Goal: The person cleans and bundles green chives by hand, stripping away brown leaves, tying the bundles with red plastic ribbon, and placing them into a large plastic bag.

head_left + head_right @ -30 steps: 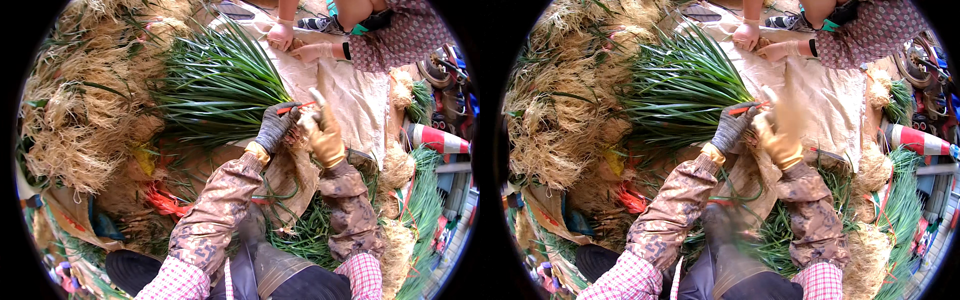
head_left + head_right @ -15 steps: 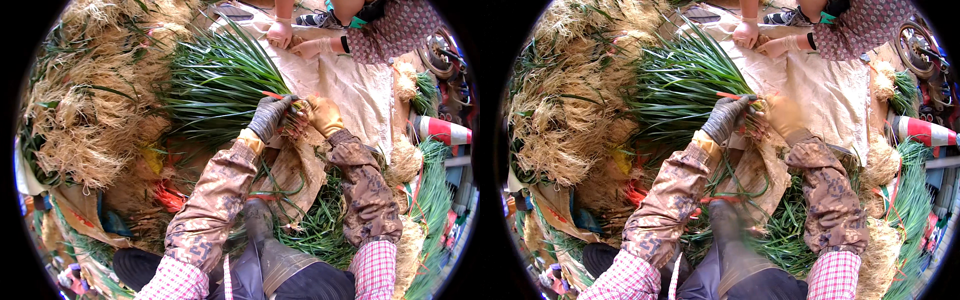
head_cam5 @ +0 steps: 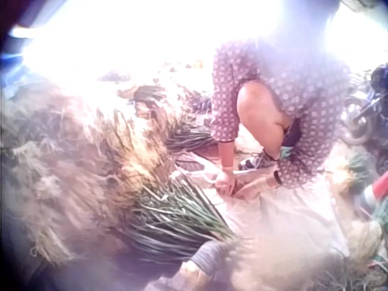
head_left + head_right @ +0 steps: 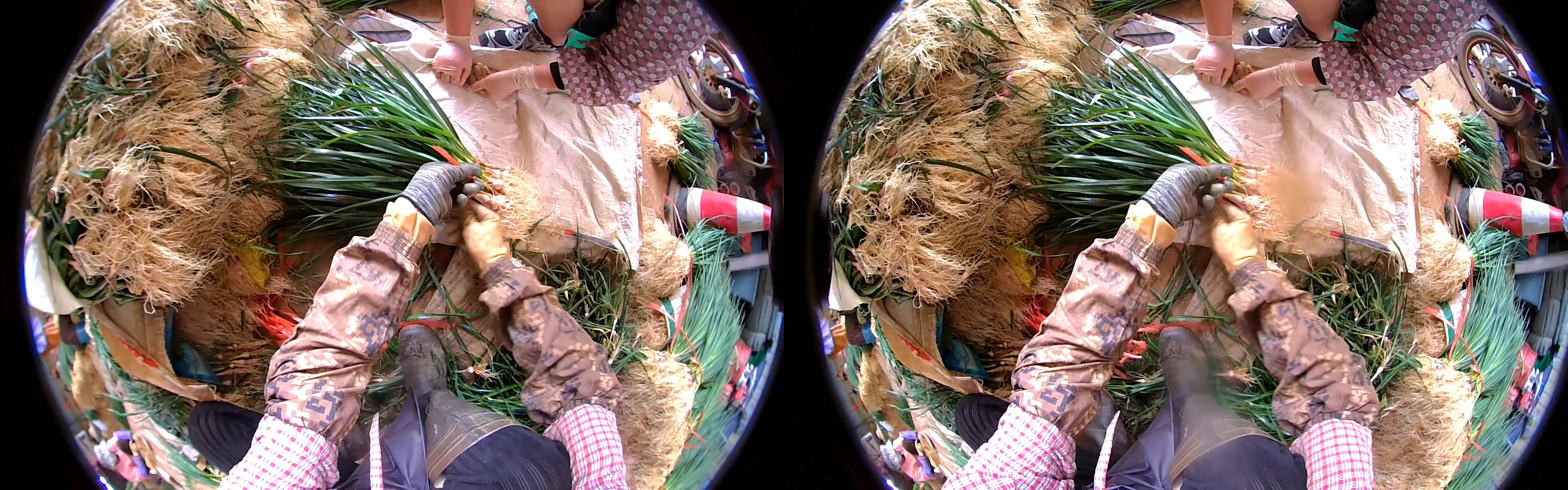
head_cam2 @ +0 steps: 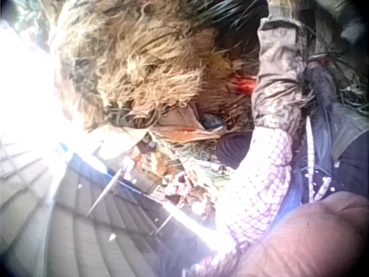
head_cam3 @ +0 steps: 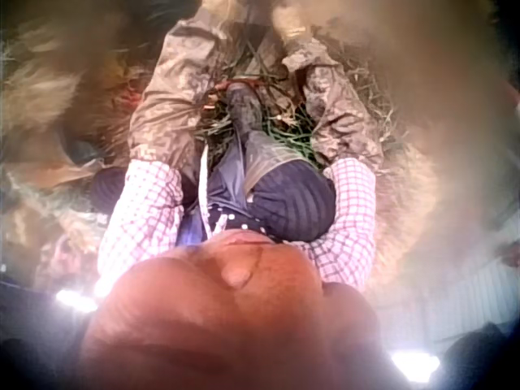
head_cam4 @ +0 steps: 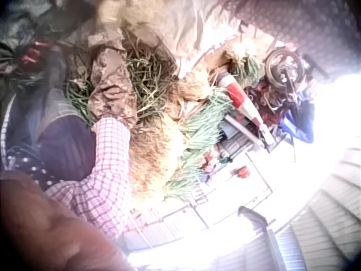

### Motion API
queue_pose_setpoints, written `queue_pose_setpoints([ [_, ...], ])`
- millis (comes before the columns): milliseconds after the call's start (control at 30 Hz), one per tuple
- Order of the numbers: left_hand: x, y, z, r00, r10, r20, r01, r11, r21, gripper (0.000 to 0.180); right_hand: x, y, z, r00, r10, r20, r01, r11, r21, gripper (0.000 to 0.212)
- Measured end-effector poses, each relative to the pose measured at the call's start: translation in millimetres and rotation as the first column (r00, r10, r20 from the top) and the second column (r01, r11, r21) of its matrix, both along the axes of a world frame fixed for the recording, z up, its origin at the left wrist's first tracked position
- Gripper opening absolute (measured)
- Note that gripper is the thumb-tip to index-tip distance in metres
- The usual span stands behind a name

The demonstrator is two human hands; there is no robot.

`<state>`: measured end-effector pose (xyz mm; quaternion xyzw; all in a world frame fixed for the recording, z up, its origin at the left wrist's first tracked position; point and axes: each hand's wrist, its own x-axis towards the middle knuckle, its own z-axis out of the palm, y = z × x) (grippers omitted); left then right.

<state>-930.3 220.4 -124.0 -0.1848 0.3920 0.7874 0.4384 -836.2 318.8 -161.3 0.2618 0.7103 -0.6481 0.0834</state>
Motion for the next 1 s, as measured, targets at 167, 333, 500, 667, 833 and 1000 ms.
queue_pose_setpoints([
  [167,9.5,39.1,17.3,0.741,-0.520,-0.425,0.023,0.652,-0.757,0.024,4.1,-17.1,-39.7,0.948,-0.060,-0.312,0.068,0.998,0.015,0.026],
  [333,48.9,91.4,-115.2,0.937,-0.348,-0.033,-0.319,-0.810,-0.492,0.049,4.2,-29.5,-29.0,0.971,0.089,-0.220,-0.091,0.996,0.002,0.030],
  [500,63.8,104.0,-70.6,0.913,-0.385,-0.138,-0.382,-0.683,-0.622,0.037,4.8,11.0,-3.5,0.899,0.435,-0.046,-0.430,0.898,0.096,0.038],
  [667,40.7,47.2,13.4,0.435,-0.865,-0.251,-0.219,0.169,-0.961,0.019,-5.3,57.6,110.5,0.921,0.228,0.316,-0.389,0.493,0.778,0.022],
  [833,44.4,43.6,12.4,0.543,-0.759,-0.361,-0.135,0.345,-0.929,0.022,-77.4,10.4,150.7,0.525,0.814,0.249,-0.461,0.026,0.887,0.019],
  [1000,64.7,65.2,-39.2,0.473,-0.578,-0.665,-0.495,0.451,-0.743,0.026,-109.0,-32.5,104.7,0.363,0.670,0.648,-0.683,-0.282,0.674,0.030],
])
